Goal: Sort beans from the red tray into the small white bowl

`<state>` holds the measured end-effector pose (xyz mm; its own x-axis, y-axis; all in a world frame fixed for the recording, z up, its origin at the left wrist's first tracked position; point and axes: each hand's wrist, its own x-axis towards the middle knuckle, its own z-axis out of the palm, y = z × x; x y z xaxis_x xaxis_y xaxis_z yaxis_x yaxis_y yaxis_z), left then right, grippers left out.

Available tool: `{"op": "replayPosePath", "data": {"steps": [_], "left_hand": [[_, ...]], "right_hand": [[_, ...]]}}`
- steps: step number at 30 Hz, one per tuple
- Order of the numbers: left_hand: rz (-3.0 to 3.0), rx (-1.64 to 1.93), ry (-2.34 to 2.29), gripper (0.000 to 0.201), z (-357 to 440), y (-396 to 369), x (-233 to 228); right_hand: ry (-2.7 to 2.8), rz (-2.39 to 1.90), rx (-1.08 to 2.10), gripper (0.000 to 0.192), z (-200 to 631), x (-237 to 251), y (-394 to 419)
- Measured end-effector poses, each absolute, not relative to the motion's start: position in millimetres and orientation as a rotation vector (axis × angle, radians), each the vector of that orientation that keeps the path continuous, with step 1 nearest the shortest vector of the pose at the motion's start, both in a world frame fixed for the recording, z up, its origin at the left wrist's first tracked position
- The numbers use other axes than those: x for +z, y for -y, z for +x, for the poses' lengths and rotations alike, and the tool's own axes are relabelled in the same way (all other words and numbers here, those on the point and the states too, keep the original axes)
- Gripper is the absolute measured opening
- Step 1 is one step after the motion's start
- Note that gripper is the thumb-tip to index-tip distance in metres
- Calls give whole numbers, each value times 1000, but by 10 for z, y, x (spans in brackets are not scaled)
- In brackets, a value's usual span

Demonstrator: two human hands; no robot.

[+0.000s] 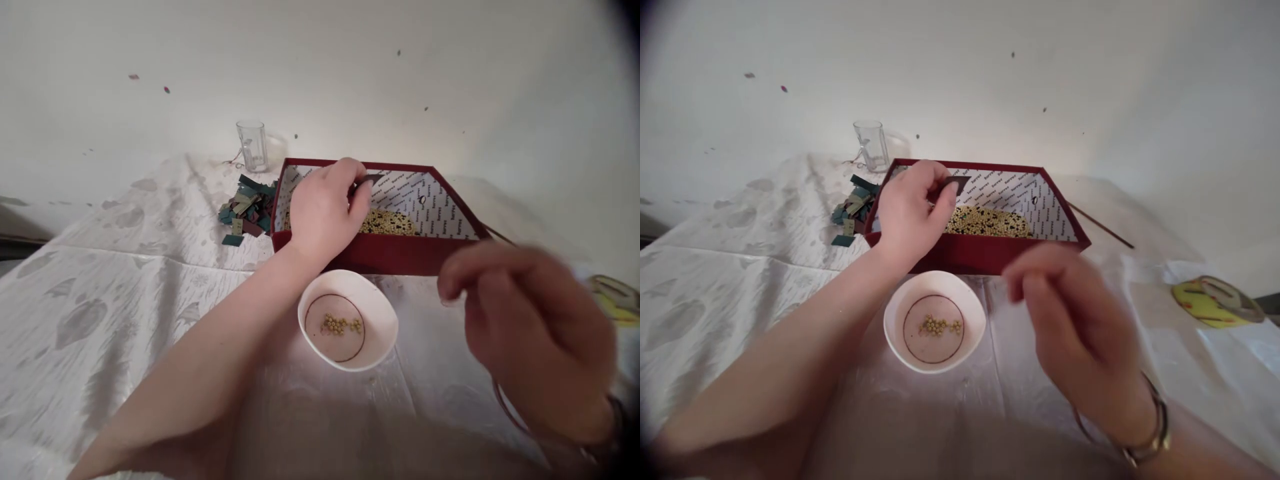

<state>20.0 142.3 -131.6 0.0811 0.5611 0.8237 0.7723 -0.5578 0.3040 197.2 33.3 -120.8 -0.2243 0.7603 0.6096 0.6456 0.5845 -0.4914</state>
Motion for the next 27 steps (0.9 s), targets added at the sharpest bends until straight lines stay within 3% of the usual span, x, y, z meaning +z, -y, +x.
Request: {"op": "replayPosePath", "data": {"steps": [5,9,16,27], "left_hand": [[-2166,-1504,1331,9,203,-1402,-1326],[-2183,-1501,1337,9,208,-1365,-1322],[-2197,-1465,1334,10,224,-1287,-1346],[-2229,-1478,1337,8,219,-1301,-1363]], "right_hand": [[2423,-1260,570,19,2136,-1805,182],[2562,-1327,316,37,2122,-2135,346],[2599,-1278,150,32,2016,-2149,377],[2591,-1303,277,30,1922,-2109,395]]}}
